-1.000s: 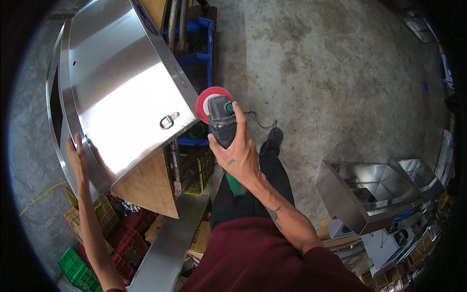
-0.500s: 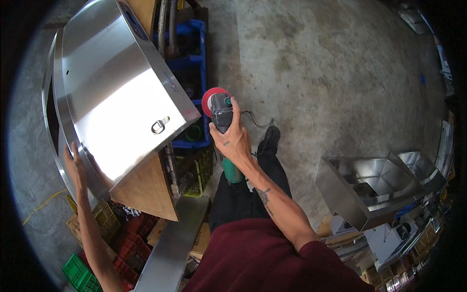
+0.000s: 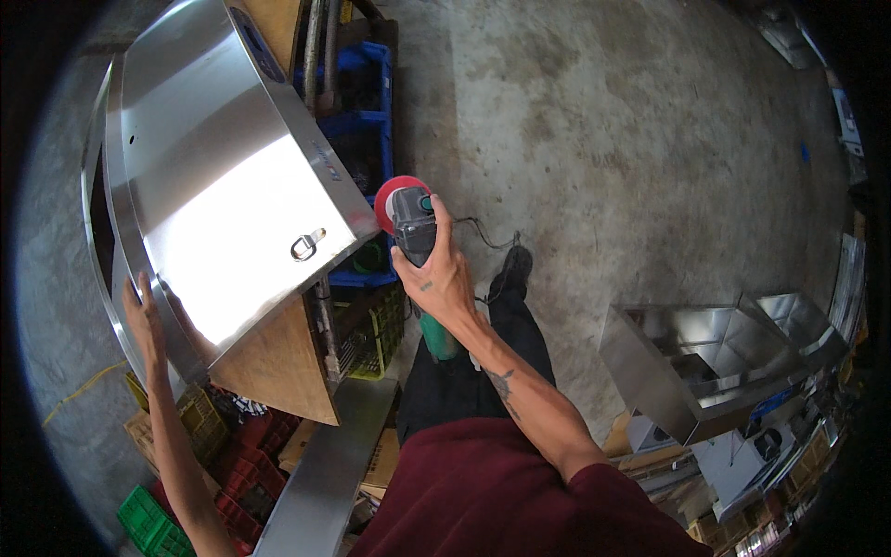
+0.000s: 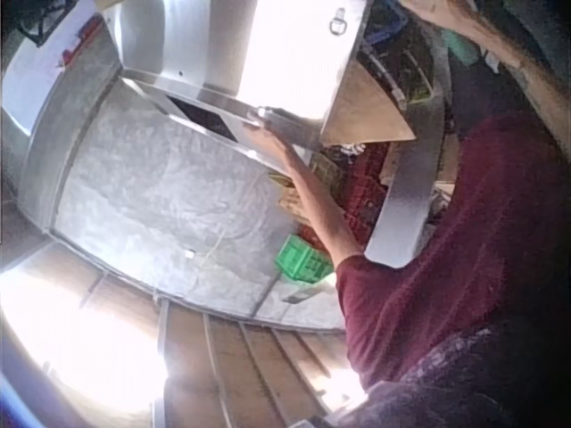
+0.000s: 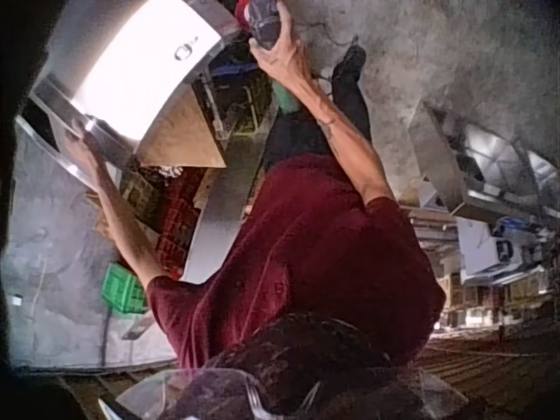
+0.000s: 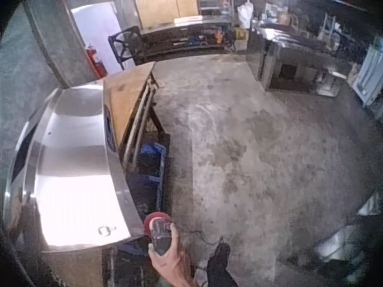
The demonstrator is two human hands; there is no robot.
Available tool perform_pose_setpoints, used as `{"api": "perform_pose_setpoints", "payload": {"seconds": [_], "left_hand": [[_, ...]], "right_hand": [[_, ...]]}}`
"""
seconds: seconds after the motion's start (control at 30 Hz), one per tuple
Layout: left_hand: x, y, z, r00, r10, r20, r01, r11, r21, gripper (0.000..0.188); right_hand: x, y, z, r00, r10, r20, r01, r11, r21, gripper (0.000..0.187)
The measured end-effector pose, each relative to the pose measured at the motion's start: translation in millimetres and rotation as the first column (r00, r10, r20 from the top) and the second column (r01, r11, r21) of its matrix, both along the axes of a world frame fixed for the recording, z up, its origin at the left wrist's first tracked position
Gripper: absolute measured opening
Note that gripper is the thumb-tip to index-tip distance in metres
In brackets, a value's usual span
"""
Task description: The person attaches a sanding disc to an angle grinder and then sands the surface of a stainless steel kitchen hood. The person moves the grinder across the metal surface to smooth it.
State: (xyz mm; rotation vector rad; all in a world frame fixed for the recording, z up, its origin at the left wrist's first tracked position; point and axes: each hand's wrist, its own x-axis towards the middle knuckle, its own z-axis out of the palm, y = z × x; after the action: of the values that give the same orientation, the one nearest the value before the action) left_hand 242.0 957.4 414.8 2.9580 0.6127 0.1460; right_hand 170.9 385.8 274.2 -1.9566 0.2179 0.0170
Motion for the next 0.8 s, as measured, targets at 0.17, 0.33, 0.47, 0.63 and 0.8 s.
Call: {"api": "perform_pose_setpoints", "payload": {"seconds": [0.17, 0.33, 0.47, 0.63, 0.8], "left_hand": [[0.9, 3.7, -5.4, 1.000, 0.016, 0.009, -0.016, 1.000, -0.018, 0.107], [1.6, 4.9, -5.8, 1.000, 0.014, 0.007, -0.014, 1.000, -0.010, 0.106], [-0.5, 5.8, -5.6, 1.000, -0.010, 0.010, 0.010, 1.000, 0.002, 0.105], [-3.4, 13.6, -7.1, 0.999, -0.045, 0.003, 0.045, 0.999, -0.002, 0.107], [1.9, 13.8, -13.2, 1.000, 0.026, 0.006, -0.026, 1.000, -0.003, 0.109]], "right_hand": [[-0.6, 0.0, 28.3, 0.999, 0.038, -0.020, -0.036, 0.996, 0.086, 0.102], [-2.2, 3.4, 58.6, 0.997, 0.072, -0.029, -0.066, 0.981, 0.184, 0.104], [-5.4, 6.8, 68.3, 0.997, 0.041, 0.058, -0.048, 0.990, 0.130, 0.103], [-6.0, 7.6, 58.2, 0.998, 0.039, -0.058, -0.027, 0.982, 0.188, 0.102], [0.4, 5.4, 13.3, 0.985, -0.008, -0.171, 0.031, 0.991, 0.128, 0.100]]}}
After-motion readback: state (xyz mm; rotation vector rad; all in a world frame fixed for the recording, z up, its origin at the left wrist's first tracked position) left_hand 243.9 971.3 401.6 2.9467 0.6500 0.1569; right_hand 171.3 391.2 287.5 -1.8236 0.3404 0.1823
